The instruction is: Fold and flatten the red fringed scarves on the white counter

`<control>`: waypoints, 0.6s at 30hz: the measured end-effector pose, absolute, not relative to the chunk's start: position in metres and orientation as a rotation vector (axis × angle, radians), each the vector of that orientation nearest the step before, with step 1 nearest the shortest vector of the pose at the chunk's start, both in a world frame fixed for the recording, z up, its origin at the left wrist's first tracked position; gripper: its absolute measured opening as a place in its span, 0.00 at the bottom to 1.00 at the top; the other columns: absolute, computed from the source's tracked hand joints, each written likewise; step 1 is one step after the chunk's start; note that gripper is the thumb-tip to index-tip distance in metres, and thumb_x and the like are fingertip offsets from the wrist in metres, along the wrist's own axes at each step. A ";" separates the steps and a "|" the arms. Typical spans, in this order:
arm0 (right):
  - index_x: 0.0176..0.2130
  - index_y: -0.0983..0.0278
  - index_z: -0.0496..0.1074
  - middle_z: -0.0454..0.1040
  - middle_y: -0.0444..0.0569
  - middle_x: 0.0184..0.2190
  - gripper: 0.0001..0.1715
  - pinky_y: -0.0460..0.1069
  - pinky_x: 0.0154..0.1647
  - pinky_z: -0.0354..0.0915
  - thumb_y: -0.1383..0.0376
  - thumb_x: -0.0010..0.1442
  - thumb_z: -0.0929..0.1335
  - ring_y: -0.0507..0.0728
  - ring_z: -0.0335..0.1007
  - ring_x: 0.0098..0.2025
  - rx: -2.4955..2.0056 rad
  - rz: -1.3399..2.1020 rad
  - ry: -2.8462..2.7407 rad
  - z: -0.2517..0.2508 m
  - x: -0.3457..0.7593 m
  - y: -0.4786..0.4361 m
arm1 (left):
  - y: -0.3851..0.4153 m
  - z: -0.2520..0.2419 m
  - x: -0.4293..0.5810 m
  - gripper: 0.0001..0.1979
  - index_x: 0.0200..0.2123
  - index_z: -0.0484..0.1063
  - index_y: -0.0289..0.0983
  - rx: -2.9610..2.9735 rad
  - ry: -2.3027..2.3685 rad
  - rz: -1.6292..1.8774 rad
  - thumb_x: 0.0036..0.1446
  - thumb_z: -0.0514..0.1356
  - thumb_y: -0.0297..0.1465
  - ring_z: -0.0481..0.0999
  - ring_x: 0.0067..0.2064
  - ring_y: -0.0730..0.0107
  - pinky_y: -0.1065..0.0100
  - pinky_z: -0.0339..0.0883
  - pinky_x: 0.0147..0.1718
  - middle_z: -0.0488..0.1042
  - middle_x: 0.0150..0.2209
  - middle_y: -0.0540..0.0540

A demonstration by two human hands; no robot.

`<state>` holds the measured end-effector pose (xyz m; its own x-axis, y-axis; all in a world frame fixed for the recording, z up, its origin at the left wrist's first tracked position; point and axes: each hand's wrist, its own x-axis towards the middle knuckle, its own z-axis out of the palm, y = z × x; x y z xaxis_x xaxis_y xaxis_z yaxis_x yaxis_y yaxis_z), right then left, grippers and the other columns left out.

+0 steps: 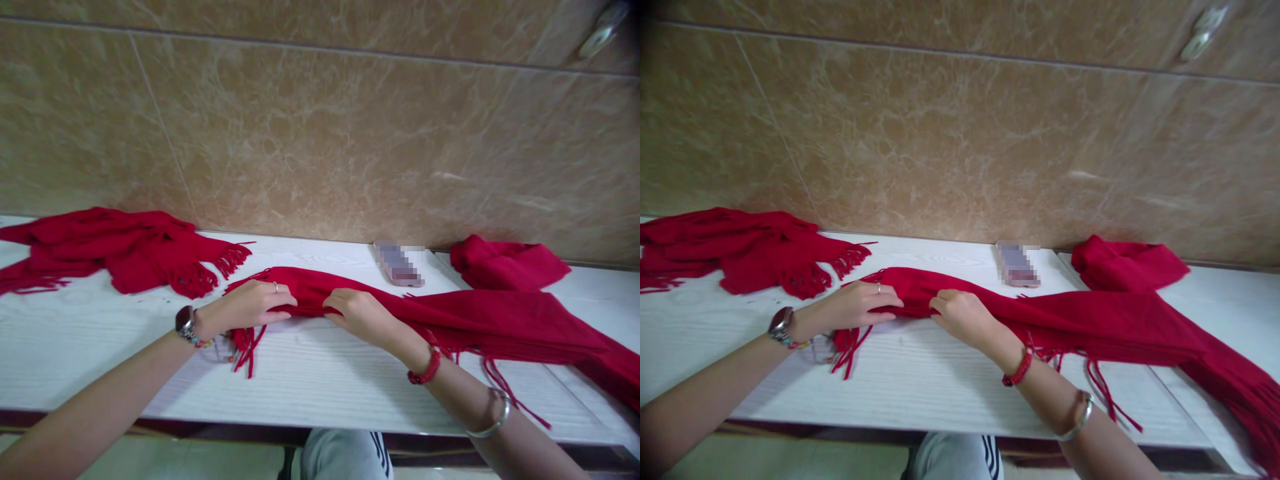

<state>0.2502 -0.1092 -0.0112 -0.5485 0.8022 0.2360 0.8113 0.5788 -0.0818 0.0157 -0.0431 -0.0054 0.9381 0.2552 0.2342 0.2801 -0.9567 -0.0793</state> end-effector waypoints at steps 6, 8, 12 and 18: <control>0.33 0.67 0.72 0.73 0.49 0.29 0.09 0.46 0.30 0.59 0.68 0.59 0.63 0.52 0.67 0.31 -1.265 -0.177 -2.571 -0.011 0.250 -0.110 | -0.050 -0.008 0.017 0.13 0.40 0.68 0.37 -2.872 -0.383 -0.296 0.59 0.52 0.39 0.71 0.36 0.69 0.70 0.63 0.33 0.72 0.36 0.47; 0.33 0.67 0.72 0.73 0.49 0.29 0.10 0.45 0.30 0.59 0.68 0.60 0.62 0.52 0.67 0.31 -1.241 -0.197 -2.571 -0.013 0.250 -0.109 | -0.053 -0.011 0.020 0.11 0.37 0.68 0.37 -2.833 -0.461 -0.344 0.60 0.51 0.37 0.71 0.35 0.70 0.69 0.63 0.33 0.72 0.35 0.48; 0.33 0.67 0.72 0.73 0.48 0.28 0.11 0.45 0.30 0.60 0.68 0.60 0.61 0.51 0.67 0.31 -1.202 -0.211 -2.565 -0.013 0.251 -0.109 | -0.056 -0.009 0.025 0.07 0.34 0.68 0.37 -2.777 -0.647 -0.307 0.57 0.51 0.26 0.70 0.36 0.70 0.69 0.63 0.36 0.71 0.35 0.47; 0.33 0.67 0.72 0.74 0.50 0.29 0.10 0.46 0.32 0.60 0.69 0.59 0.62 0.53 0.68 0.32 -1.217 -0.210 -2.535 -0.014 0.252 -0.108 | -0.055 0.000 0.022 0.12 0.33 0.66 0.37 -2.740 -1.173 -0.247 0.46 0.51 0.19 0.69 0.36 0.68 0.68 0.65 0.36 0.68 0.36 0.46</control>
